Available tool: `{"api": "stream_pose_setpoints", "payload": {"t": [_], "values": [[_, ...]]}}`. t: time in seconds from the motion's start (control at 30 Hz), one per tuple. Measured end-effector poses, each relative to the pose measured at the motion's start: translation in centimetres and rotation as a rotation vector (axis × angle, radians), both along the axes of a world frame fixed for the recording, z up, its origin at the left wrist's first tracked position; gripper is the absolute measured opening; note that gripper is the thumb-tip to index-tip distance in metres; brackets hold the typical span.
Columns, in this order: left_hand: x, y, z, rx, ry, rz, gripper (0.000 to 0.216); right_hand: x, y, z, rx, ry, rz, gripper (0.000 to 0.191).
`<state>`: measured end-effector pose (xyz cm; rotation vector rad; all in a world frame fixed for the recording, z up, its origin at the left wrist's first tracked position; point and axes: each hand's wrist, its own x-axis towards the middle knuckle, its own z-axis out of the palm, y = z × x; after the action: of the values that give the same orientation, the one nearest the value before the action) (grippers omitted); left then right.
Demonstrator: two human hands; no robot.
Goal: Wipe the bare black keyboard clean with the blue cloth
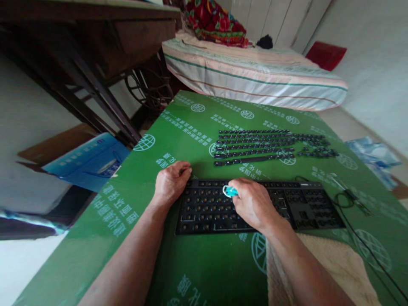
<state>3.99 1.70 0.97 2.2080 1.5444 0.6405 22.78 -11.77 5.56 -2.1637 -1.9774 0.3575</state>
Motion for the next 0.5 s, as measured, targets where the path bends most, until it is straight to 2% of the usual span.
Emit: {"api": "stream_pose_setpoints", "payload": {"t": [0.1,0.3,0.5], "values": [[0.03,-0.01,0.06,-0.006,0.002,0.003,0.035,0.12,-0.06,0.26,-0.065,-0.017,0.017,0.021],[0.06,0.01,0.06,-0.015,0.002,0.009,0.035,0.1,0.1,0.14,0.0,0.015,-0.01,0.025],[0.06,0.18,-0.11,-0.019,-0.009,0.003,0.036,0.45,-0.18,0.95,-0.099,-0.057,0.038,0.025]]}}
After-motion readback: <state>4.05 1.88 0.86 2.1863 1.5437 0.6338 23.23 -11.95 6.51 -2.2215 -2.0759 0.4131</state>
